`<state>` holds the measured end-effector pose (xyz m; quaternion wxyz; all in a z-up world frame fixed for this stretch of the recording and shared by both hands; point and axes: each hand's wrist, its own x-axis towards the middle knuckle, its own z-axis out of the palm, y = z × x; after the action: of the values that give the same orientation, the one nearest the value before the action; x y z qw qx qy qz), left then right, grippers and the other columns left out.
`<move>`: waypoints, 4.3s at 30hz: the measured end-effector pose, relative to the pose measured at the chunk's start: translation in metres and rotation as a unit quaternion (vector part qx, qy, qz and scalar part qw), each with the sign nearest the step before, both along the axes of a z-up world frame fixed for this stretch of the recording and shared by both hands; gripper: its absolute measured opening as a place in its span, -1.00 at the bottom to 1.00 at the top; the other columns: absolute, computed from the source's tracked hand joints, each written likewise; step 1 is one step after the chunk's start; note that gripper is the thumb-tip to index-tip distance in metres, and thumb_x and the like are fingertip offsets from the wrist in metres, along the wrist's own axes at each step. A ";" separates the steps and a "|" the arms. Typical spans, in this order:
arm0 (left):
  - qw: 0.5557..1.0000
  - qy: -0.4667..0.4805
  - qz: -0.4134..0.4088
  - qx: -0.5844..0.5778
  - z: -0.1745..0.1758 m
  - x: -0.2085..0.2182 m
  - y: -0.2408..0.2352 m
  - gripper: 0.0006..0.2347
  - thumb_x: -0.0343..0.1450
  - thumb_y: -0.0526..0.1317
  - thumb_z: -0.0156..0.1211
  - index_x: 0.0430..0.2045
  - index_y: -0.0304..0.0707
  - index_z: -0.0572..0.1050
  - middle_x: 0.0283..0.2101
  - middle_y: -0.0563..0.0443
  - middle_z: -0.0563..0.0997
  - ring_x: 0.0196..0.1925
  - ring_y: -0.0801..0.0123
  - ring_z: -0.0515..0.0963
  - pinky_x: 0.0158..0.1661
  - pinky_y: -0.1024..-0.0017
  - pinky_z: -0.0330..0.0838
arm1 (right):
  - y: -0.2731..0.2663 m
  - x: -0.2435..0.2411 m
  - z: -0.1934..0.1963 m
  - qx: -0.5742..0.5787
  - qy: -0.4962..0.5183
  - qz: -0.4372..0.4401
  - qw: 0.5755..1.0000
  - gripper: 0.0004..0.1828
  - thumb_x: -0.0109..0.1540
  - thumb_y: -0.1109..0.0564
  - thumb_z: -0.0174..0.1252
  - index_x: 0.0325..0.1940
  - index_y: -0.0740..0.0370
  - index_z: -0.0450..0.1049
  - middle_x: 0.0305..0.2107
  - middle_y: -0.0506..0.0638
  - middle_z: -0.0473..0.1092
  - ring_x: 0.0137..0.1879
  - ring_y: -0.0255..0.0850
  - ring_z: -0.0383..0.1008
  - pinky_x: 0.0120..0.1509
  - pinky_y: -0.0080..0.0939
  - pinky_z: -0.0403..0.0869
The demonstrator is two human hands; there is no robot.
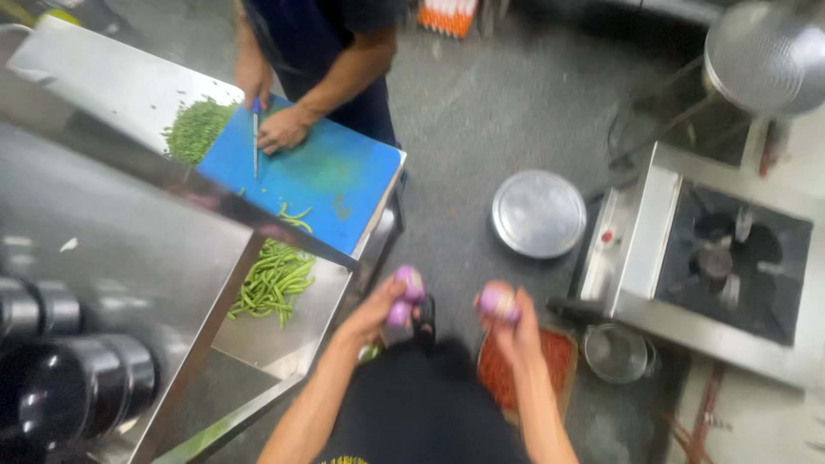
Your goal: The person peels several red onions using a knife, removing the outer skin and placing the peeled onions into a large metal bowl containing chopped vegetables. The peeled skins are discarded into a small cardboard box on the floor.
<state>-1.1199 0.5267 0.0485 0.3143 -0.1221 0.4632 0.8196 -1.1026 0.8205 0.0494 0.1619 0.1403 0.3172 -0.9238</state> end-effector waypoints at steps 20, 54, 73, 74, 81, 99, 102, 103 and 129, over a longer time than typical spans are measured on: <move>0.989 -0.034 0.142 -0.021 -0.046 -0.381 0.060 -0.53 0.45 0.12 0.07 0.20 -0.04 0.35 -0.15 -0.02 0.60 -0.36 0.36 0.61 -0.46 0.45 0.50 | 0.093 -0.480 0.012 0.023 -0.023 0.074 0.997 -0.33 0.24 -0.16 0.12 0.25 0.40 0.31 0.06 0.35 0.41 0.25 0.28 0.38 0.28 0.56 0.32; 0.696 -0.068 0.678 0.228 -0.076 -0.940 -0.216 -0.48 0.40 0.36 0.02 -0.20 -0.14 0.46 -0.37 -0.07 0.60 -0.40 0.18 0.62 -0.47 0.31 0.53 | -0.254 -1.242 -0.061 0.497 -0.118 0.482 0.711 -0.61 0.23 -0.04 0.11 0.10 0.13 0.46 -0.05 0.02 0.46 -0.04 -0.12 0.51 -0.15 0.11 0.54; 0.549 -0.036 0.822 0.149 -0.051 -1.181 -0.586 -0.45 0.46 0.38 -0.11 -0.14 -0.14 0.42 -0.29 -0.12 0.55 -0.36 0.16 0.58 -0.49 0.35 0.48 | -0.758 -1.616 -0.078 0.265 0.155 0.433 0.847 -0.65 0.27 0.07 0.11 0.11 0.21 0.47 -0.12 0.05 0.47 -0.07 -0.14 0.54 -0.19 -0.05 0.61; 0.560 -0.045 0.814 0.144 -0.049 -1.189 -0.604 -0.46 0.45 0.37 -0.11 -0.15 -0.15 0.41 -0.29 -0.11 0.55 -0.37 0.17 0.59 -0.50 0.35 0.47 | -0.774 -1.624 -0.077 0.246 0.147 0.430 0.856 -0.65 0.28 0.07 0.11 0.12 0.23 0.47 -0.12 0.07 0.47 -0.07 -0.14 0.55 -0.17 -0.05 0.62; 0.758 0.070 0.644 0.075 -0.011 -1.367 -0.796 -0.46 0.52 0.30 -0.06 -0.05 -0.27 0.41 -0.21 -0.08 0.56 -0.31 0.25 0.61 -0.41 0.37 0.52 | -0.876 -1.730 -0.031 0.225 0.217 0.346 0.885 -0.63 0.31 0.16 0.10 0.19 0.29 0.45 -0.05 0.04 0.44 0.04 -0.18 0.48 0.02 -0.09 0.56; 0.717 0.315 0.152 -0.604 -0.008 -1.937 -0.954 -0.38 0.28 0.30 0.43 0.11 -0.05 0.52 0.20 -0.37 0.39 0.07 -0.09 0.56 0.06 0.13 0.51 | -1.055 -2.043 0.013 0.664 0.459 0.182 0.561 -0.58 0.30 0.09 0.19 0.24 0.20 0.48 -0.03 0.24 0.49 0.10 0.12 0.51 0.18 -0.01 0.45; 0.656 0.281 0.017 -0.700 -0.010 -1.973 -0.972 -0.30 0.07 0.24 0.51 0.08 0.07 0.50 0.21 -0.29 0.33 0.12 -0.10 0.52 0.06 0.10 0.45 | -1.074 -2.055 -0.007 0.719 0.469 0.220 0.464 -0.50 0.14 0.04 0.29 0.17 0.18 0.51 -0.01 0.32 0.45 0.13 0.26 0.45 0.20 0.14 0.41; 0.644 0.263 -0.031 -0.718 -0.015 -1.973 -0.973 -0.28 0.01 0.21 0.54 0.08 0.12 0.50 0.20 -0.22 0.33 0.16 -0.05 0.51 0.08 0.11 0.44 | -1.075 -2.050 -0.014 0.738 0.431 0.254 0.453 -0.46 0.12 0.03 0.30 0.18 0.13 0.50 -0.01 0.33 0.45 0.13 0.27 0.44 0.20 0.15 0.41; 0.829 0.293 -0.200 -0.432 -0.085 -2.035 -1.019 -0.35 0.19 0.27 0.27 -0.08 -0.35 0.62 -0.08 -0.35 0.67 -0.04 0.02 0.65 0.00 0.23 0.47 | -1.093 -2.048 -0.024 0.765 0.240 0.214 0.557 -0.67 0.21 0.05 0.16 0.01 0.23 0.54 -0.30 0.25 0.53 -0.16 0.14 0.54 -0.08 0.06 0.45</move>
<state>-3.1553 -0.4927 -0.0363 0.2356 0.0959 0.8548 0.4524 -3.1504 -0.2728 0.0251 0.1044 -0.0880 0.9529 -0.2708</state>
